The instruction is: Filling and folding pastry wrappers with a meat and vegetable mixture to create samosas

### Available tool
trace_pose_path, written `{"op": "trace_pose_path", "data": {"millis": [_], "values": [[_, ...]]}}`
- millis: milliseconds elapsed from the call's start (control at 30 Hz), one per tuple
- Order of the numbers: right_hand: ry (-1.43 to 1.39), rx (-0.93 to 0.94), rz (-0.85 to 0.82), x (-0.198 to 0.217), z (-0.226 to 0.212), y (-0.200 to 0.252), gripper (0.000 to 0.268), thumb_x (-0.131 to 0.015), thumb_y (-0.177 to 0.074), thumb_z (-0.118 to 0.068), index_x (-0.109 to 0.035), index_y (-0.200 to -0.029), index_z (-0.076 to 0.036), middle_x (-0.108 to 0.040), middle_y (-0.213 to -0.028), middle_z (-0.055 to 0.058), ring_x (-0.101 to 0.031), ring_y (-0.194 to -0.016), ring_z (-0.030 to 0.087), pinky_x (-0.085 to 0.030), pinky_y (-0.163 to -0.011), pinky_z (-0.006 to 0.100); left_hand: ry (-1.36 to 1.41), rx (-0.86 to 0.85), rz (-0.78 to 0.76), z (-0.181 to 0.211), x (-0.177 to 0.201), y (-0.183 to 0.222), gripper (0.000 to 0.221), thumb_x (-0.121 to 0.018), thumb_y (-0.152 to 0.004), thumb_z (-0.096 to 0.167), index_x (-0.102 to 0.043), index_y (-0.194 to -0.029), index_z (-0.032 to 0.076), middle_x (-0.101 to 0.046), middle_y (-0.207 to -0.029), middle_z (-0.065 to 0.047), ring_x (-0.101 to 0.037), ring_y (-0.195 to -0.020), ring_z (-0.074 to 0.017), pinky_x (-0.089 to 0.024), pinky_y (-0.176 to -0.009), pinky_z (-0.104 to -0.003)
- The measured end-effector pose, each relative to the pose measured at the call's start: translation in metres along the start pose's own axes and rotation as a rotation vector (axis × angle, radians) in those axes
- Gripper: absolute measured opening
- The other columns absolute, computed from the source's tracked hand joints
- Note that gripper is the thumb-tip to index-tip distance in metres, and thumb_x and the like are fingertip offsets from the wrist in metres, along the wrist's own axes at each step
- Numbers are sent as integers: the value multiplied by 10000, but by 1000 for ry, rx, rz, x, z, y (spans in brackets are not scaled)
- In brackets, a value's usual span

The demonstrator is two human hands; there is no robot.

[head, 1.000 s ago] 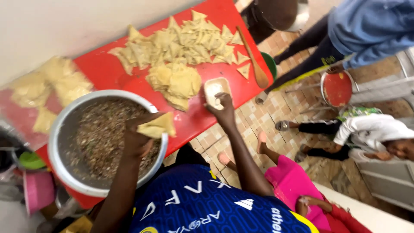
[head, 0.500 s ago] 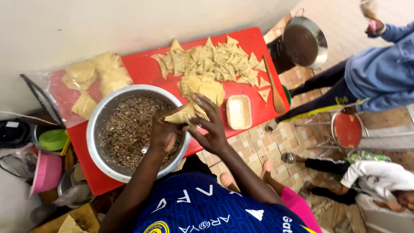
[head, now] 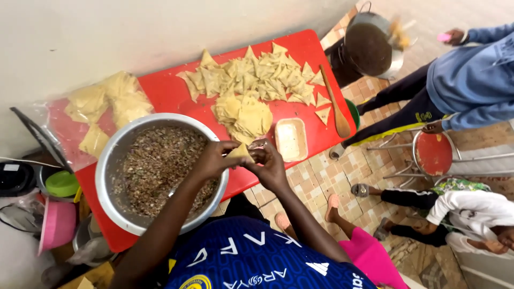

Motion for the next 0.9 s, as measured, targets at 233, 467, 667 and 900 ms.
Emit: {"op": "trace_pose_path", "data": {"millis": [233, 467, 667, 900], "values": [[68, -69, 221, 100, 7, -16, 450, -880, -942, 75, -664, -1330, -2, -857, -1030, 242, -813, -848, 252, -692, -819, 368, -317, 76, -71, -31, -9, -137, 552, -1043, -813, 238, -833, -1209, -83, -744, -685, -109, -737, -650, -189, -541, -699, -328], [171, -108, 280, 144, 36, -44, 373, -926, -933, -138, -736, -1241, -46, -854, -995, 179, -819, -797, 211, -688, -720, 321, -803, -237, 581, -88, 114, -328, 442, -893, -943, 292, -787, -1288, 37, -748, -1181, -167, -734, -1155, -395, -588, -1011, -499], [569, 43, 88, 81, 89, -101, 282, -858, -1022, -140, -781, -1286, -76, -829, -1088, 213, -830, -962, 384, -679, -821, 467, -1081, 190, 321, -194, 145, -366, 729, -939, -820, 683, -806, -1368, 221, -615, -1522, -142, -642, -1416, -409, -614, -1068, -606], [1036, 289, -152, 36, 155, -157, 438, -771, -959, -154, -725, -1392, -106, -816, -1136, 153, -759, -1094, 415, -644, -954, 557, -650, -430, 638, -20, 108, -156, 416, -945, -975, 292, -800, -1271, 38, -765, -1242, -224, -722, -1271, -459, -584, -1099, -545]]}}
Point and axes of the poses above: each hand's wrist, its own y-axis away from the middle knuckle, its own x-axis out of the back of the hand, z = x × y, the point moved 10 cm from there along -y, towards the middle knuckle
